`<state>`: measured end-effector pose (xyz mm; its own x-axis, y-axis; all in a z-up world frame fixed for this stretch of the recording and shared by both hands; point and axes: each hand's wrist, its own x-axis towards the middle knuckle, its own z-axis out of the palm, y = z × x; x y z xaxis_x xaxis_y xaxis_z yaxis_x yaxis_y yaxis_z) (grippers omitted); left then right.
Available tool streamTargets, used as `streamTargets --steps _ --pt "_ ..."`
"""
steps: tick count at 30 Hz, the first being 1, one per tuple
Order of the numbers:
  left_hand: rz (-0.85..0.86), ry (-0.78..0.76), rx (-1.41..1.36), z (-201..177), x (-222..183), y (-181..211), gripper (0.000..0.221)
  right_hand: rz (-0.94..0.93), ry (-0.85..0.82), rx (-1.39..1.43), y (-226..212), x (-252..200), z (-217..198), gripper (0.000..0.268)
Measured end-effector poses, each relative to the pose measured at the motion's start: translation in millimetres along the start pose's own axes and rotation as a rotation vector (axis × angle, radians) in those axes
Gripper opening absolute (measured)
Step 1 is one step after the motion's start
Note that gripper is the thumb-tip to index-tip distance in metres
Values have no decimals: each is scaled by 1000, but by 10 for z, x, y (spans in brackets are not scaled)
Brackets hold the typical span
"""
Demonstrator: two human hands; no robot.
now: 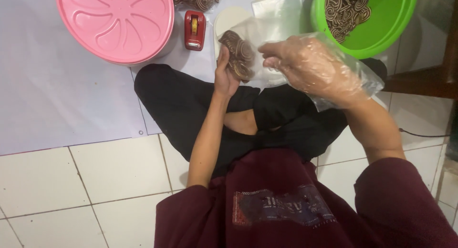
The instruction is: Packaging cookies into plastic bags and weighing them on a scale
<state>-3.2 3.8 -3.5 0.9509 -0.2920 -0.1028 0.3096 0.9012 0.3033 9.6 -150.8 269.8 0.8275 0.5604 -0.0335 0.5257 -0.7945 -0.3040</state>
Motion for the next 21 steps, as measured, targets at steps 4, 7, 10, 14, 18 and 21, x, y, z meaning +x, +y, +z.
streamTargets --steps 4,7,10,14,18,21 --pt "35 54 -35 -41 20 4 40 4 57 269 23 -77 38 33" --pt "75 24 -30 -21 18 21 37 -89 197 160 103 -60 124 11" --pt "101 22 13 -28 17 60 37 -83 319 100 82 -37 129 7" --pt "102 34 -45 -25 21 109 37 22 563 169 33 -15 193 41" --pt "156 26 -103 -101 33 136 37 190 697 466 225 -23 952 79" --pt "156 -26 -117 -129 48 105 36 395 357 958 362 29 1552 109"
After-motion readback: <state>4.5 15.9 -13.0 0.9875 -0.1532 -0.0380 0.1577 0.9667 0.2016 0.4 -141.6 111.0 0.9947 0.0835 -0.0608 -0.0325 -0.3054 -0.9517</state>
